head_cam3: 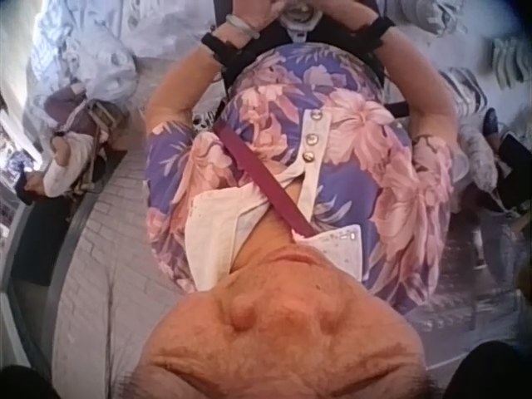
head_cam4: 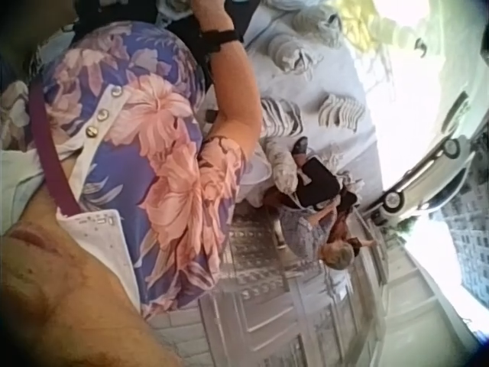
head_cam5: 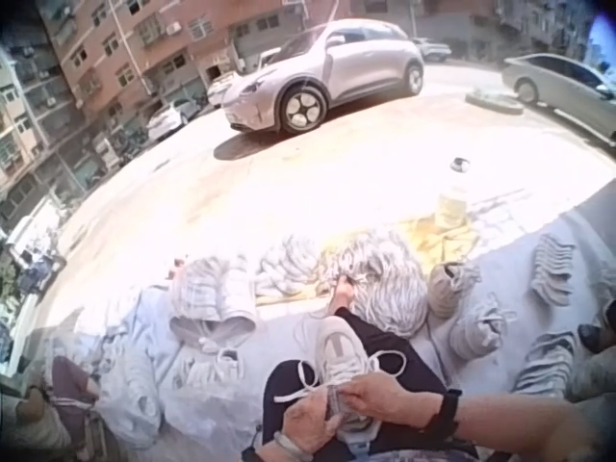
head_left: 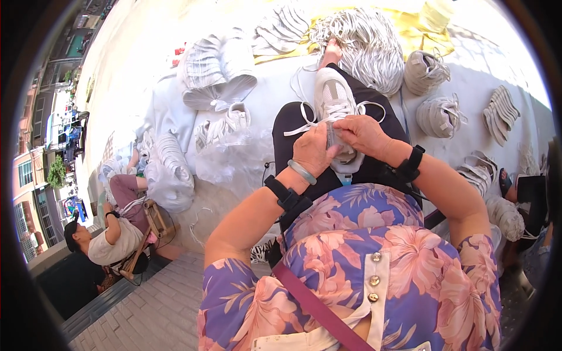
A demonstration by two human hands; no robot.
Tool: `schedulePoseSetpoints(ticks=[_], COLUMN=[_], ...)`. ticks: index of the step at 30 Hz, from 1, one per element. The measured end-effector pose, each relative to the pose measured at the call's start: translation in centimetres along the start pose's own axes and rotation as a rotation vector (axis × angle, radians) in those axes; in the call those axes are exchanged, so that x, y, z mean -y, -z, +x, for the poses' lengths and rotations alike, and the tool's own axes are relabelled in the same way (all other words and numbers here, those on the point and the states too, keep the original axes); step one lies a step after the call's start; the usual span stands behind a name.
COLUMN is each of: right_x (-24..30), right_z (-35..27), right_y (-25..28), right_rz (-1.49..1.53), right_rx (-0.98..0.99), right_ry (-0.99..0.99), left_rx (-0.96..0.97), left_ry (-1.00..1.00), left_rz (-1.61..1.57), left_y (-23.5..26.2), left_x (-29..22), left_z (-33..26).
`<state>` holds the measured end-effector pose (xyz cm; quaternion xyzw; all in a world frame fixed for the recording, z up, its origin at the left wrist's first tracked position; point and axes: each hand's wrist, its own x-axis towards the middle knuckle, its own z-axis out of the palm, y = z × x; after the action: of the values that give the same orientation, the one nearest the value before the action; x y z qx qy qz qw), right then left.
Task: Lacing and organizing shoe uppers or finished sneakers.
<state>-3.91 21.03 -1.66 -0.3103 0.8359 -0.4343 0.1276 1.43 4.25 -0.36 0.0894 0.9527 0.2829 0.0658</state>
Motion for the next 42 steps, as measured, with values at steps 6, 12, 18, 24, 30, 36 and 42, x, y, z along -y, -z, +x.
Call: schedulePoseSetpoints(ticks=[6, 12, 18, 24, 30, 36, 42], right_x=[0.7, 1.2, 1.6, 1.7, 0.2, -9.3, -7.7], right_z=[0.4, 1.5, 2.1, 1.9, -4.4, -20.0, -21.9], right_y=[-0.4, -1.1, -1.0, -0.1, 4.8, 12.1, 10.6], right_rz=[-0.292, -0.371, -0.395, -0.462, -0.390, -0.337, -0.163], right_rx=[0.044, 0.139, 0.160, 0.176, -0.039, -0.330, -0.208], right_ry=[-0.060, -0.170, -0.129, -0.109, -0.039, -0.594, -0.619], left_rx=[0.000, -0.097, -0.098, -0.074, -0.057, -0.043, 0.004], left_ry=[0.068, 0.053, -0.006, 0.052, -0.007, -0.015, 0.104], left_rz=[-0.050, -0.306, -0.285, -0.294, -0.039, -0.065, -0.153], left_y=[-1.1, -1.2, -1.3, -1.8, -2.4, -1.4, -0.4], left_x=[-0.2, 0.9, 1.8, 1.8, 1.5, 0.7, 1.5], left_z=[0.7, 0.9, 1.1, 1.7, 0.9, 0.8, 0.9])
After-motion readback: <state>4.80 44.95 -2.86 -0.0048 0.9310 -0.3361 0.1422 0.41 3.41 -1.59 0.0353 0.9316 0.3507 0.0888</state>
